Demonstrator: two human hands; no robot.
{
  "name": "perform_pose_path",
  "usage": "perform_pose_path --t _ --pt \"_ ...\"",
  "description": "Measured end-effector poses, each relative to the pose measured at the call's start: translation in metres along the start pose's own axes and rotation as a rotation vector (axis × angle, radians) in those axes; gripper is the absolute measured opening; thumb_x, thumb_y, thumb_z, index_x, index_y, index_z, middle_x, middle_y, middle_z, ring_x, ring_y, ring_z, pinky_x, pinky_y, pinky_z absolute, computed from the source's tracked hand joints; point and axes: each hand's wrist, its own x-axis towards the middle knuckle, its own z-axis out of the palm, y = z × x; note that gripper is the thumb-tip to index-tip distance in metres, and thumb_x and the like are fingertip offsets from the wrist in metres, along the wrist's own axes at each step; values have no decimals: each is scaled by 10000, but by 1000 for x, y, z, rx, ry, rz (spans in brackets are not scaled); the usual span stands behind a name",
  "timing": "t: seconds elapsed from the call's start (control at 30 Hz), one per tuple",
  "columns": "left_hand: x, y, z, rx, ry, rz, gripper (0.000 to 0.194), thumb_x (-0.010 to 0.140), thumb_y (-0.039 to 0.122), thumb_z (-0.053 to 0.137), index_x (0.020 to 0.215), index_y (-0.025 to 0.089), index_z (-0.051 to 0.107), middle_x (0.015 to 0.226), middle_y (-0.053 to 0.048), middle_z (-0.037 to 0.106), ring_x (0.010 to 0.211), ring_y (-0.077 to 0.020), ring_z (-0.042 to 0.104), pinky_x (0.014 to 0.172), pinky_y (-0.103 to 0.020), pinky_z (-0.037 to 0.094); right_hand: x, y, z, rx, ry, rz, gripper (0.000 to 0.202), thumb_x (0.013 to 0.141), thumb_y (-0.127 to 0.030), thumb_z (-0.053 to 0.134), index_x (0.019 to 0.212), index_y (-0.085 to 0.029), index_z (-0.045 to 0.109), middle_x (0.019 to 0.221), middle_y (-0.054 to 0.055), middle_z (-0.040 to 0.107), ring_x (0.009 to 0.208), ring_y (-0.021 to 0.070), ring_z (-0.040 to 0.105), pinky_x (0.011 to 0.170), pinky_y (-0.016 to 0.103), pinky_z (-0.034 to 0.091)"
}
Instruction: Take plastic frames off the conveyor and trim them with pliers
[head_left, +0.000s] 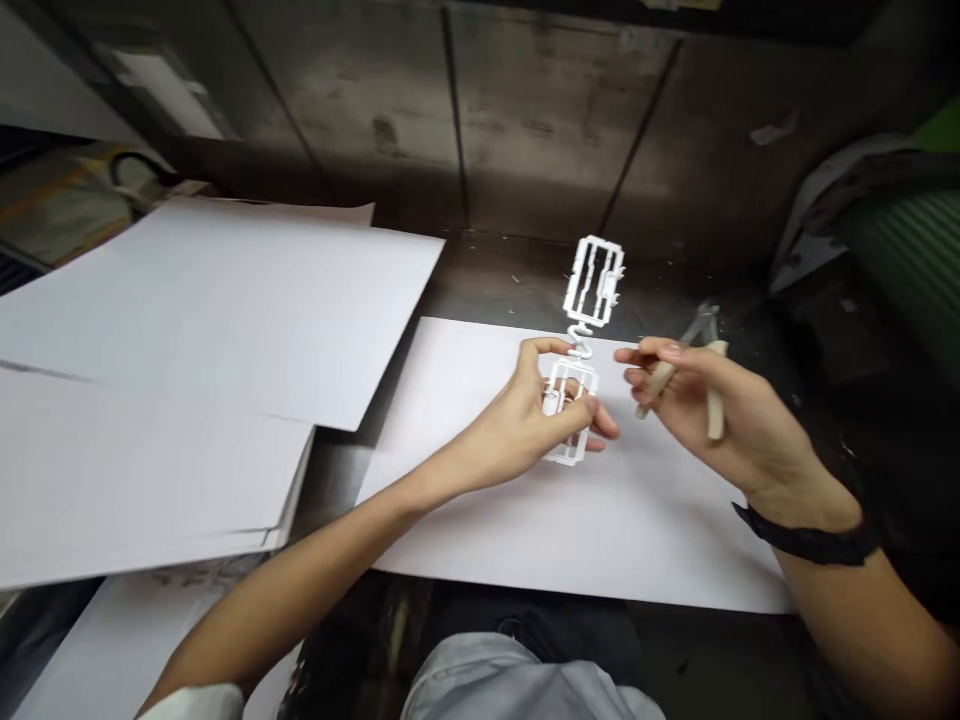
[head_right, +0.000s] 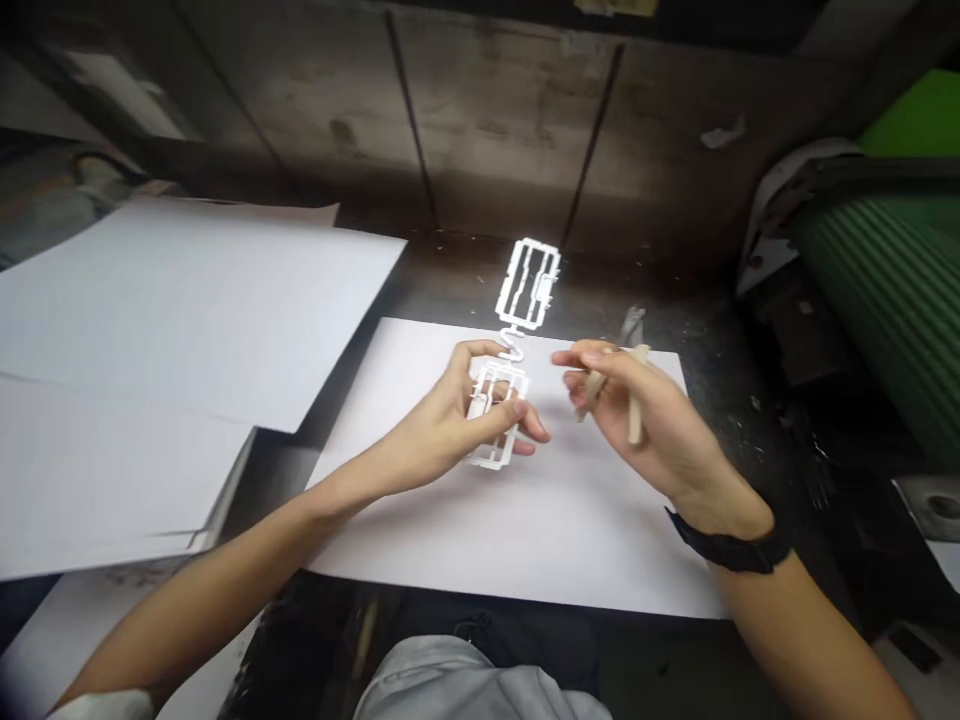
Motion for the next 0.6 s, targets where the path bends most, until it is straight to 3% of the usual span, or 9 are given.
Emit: perform_pose_path --t 0.1,0.13,0.2,0.3,0.4,0.5,0.6 --pt "9 -5 -6 -49 -6 -20 891 1098 303 756 1687 314 88 1206 -107 807 906 -252 843 836 -398 697 11 14 3 143 -19 19 474 1003 -458 890 763 -197 577 726 23 507 673 178 474 645 287 470" --pt "11 -6 -8 -48 -8 -13 926 1106 317 749 1711 336 49 1282 -128 793 872 -244 847 806 -378 701 13 20 3 153 -3 3 563 1028 -471 879 718 -201 494 649 -9 397 606 159 377 593 277 407" --pt "13 -6 -12 -44 -10 16 836 1124 319 723 1714 331 130 1459 -169 723 849 -223 847 771 -342 706 15 27 -1 121 19 -11 638 1063 -469 860 705 -204 404 642 -32 298 590 146 273 566 270 329" --pt "15 -5 -18 -27 13 57 658 1122 251 717 1653 304 334 1660 -159 573 918 -197 842 825 -315 714 11 28 -7 48 -6 95 432 1047 -383 893 849 -189 562 805 7 432 744 168 423 693 253 410" --pt "17 -3 -23 -93 68 73 548 1106 220 716 1590 301 471 1693 -91 550 1102 -224 818 933 -315 712 6 23 -11 69 -28 157 243 1042 -278 856 966 -208 636 927 29 506 881 193 497 796 259 451" --pt "18 2 -25 -227 106 33 410 1142 332 602 1544 264 569 1718 -71 528 1265 -286 763 996 -365 715 8 22 -12 123 -32 138 346 1143 -357 732 863 -198 608 850 37 482 844 206 484 785 272 475" --pt "19 7 -23 -299 131 18 440 1169 435 486 1552 247 595 1740 -69 508 1345 -333 720 1013 -420 715 13 26 -12 326 -24 247 316 1148 -469 710 971 -208 684 940 63 552 867 229 530 797 319 549"
